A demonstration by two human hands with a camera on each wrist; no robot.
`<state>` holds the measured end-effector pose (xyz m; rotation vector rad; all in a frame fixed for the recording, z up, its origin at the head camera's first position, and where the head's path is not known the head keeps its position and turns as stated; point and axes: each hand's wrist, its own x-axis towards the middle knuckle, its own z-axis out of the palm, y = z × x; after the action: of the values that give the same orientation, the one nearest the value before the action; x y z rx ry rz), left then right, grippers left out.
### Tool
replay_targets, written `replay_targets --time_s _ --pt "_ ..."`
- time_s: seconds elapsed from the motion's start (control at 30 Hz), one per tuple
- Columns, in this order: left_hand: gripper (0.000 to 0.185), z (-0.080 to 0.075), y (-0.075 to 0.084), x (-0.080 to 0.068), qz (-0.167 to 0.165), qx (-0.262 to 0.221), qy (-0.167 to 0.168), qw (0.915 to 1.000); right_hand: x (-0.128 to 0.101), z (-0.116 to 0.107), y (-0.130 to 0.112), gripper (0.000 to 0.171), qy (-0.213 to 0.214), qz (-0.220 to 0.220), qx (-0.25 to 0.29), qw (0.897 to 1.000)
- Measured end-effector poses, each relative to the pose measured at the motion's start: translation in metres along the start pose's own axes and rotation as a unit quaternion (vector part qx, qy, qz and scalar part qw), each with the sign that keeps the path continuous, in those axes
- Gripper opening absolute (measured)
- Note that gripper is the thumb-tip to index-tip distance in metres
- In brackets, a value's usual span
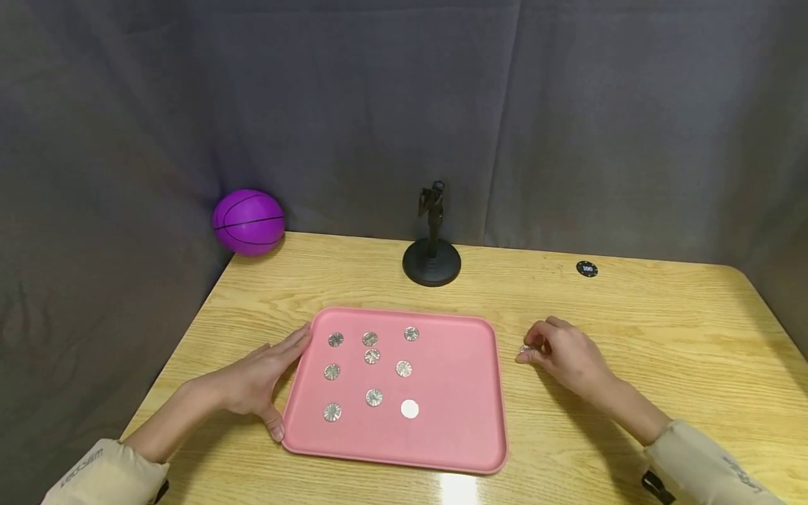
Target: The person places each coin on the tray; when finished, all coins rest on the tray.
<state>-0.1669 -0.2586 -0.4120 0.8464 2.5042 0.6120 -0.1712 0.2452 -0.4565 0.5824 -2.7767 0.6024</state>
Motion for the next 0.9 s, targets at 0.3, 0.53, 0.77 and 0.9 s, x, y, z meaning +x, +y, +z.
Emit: replay_targets --time_s 0.3,0.53,0.77,0.9 --pt "0.149 -0.004 0.0 0.0 -0.009 -0.001 0.001 1.0 0.018 -0.007 0.008 0.031 -0.043 -0.035 -0.026 0.998" --pt "0.149 -0.002 0.0 0.004 -0.006 -0.006 0.001 1.0 0.054 -0.009 -0.016 0.016 -0.048 -0.039 0.031 0.998" --pt "0.151 0.0 0.003 0.006 -0.004 0.013 0.004 0.9999 0.073 0.006 -0.049 0.01 -0.073 -0.057 0.053 0.994" --pt "0.153 0.001 0.004 0.006 -0.004 0.026 0.006 0.9996 0.072 0.018 -0.054 0.009 -0.086 -0.074 0.031 0.993"
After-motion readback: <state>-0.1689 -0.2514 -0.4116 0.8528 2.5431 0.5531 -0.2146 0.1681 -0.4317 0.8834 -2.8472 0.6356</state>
